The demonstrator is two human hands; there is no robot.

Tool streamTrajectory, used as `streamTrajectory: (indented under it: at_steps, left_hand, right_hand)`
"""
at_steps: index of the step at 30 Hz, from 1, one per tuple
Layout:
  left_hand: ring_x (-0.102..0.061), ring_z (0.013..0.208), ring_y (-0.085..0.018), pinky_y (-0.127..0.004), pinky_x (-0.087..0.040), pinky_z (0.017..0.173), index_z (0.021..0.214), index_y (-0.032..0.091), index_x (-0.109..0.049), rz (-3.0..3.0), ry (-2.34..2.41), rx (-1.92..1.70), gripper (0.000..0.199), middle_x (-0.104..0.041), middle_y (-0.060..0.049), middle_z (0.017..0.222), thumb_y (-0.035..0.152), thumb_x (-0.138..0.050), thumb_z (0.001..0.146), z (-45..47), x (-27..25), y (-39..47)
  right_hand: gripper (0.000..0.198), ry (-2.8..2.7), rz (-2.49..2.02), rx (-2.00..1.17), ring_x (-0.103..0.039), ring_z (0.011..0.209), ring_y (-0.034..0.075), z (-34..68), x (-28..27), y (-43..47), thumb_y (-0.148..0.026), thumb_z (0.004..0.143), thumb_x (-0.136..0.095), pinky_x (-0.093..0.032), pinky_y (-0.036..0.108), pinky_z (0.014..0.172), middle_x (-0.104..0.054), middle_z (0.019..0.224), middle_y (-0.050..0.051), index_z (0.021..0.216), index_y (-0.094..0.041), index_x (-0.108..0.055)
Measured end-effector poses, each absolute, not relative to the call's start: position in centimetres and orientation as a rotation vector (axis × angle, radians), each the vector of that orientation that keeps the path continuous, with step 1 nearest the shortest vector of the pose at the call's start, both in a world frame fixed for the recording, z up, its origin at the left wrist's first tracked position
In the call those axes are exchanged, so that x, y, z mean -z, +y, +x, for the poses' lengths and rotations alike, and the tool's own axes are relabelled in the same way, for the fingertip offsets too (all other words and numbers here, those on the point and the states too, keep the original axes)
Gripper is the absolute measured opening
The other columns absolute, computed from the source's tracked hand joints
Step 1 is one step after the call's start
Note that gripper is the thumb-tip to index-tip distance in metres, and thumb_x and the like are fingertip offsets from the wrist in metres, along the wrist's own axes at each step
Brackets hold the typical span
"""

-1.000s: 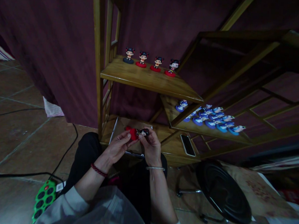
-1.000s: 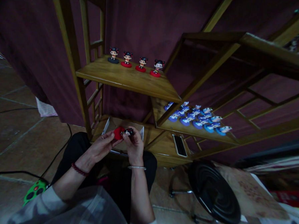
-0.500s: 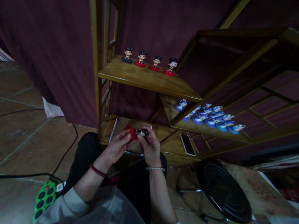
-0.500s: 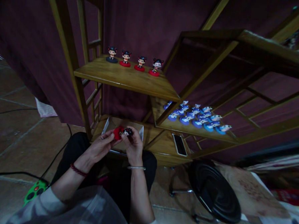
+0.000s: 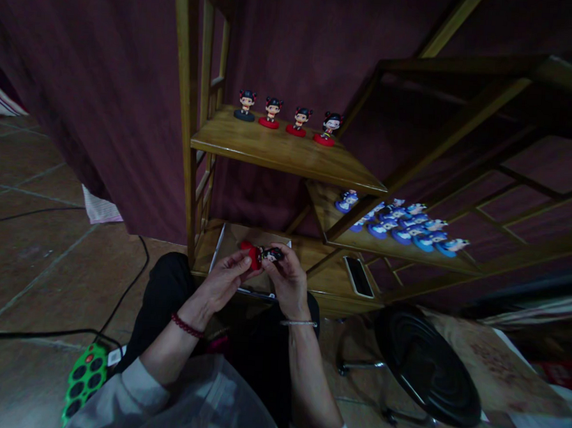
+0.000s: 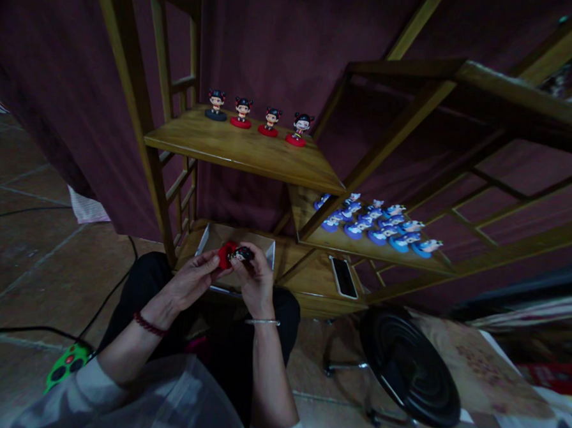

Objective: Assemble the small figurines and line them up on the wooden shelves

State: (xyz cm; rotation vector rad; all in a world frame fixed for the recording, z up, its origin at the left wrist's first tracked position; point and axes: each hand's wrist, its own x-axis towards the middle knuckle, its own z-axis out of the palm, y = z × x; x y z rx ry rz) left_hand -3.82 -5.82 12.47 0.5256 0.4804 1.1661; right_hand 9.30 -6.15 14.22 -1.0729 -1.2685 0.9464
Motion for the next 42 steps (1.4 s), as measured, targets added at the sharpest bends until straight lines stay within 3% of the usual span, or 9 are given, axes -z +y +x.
streamTrajectory:
  at_steps: [15, 31, 42]
  left_hand:
    - [-0.061, 0.079, -0.015, -0.039, -0.046, 0.090, 0.070, 0.010, -0.069, 0.601, 0.581, -1.169, 0.017, -0.069, -0.006, 0.077, 0.027, -0.071, 0.066, -3.8, -12.6, -6.0]
    - [-0.064, 0.075, -0.019, -0.041, -0.045, 0.091, 0.064, 0.007, -0.068, 0.562, 0.619, -1.059, 0.023, -0.068, -0.008, 0.069, 0.030, -0.071, 0.065, -3.7, -12.2, -6.0]
    - [-0.065, 0.080, -0.019, -0.039, -0.046, 0.091, 0.072, 0.008, -0.069, 0.507, 0.550, -1.003, 0.018, -0.070, -0.009, 0.081, 0.026, -0.070, 0.067, -3.7, -12.4, -6.3]
  right_hand:
    - [0.028, -1.432, -1.110, -0.824, -0.059, 0.082, 0.014, 9.9, -13.0, -5.6, -0.025, 0.071, -0.063, -0.048, 0.027, 0.076, -0.061, 0.091, 0.001, 0.098, -0.025, -0.058]
    - [0.029, -1.712, -1.120, -0.807, -0.059, 0.090, 0.017, 11.4, -13.1, -5.3, -0.026, 0.075, -0.059, -0.048, 0.031, 0.080, -0.062, 0.101, 0.003, 0.104, -0.025, -0.057]
    - [0.025, -1.998, -1.059, -0.702, -0.058, 0.087, 0.017, 12.6, -15.7, -5.3, -0.026, 0.078, -0.056, -0.046, 0.030, 0.078, -0.064, 0.095, 0.002, 0.103, -0.025, -0.059]
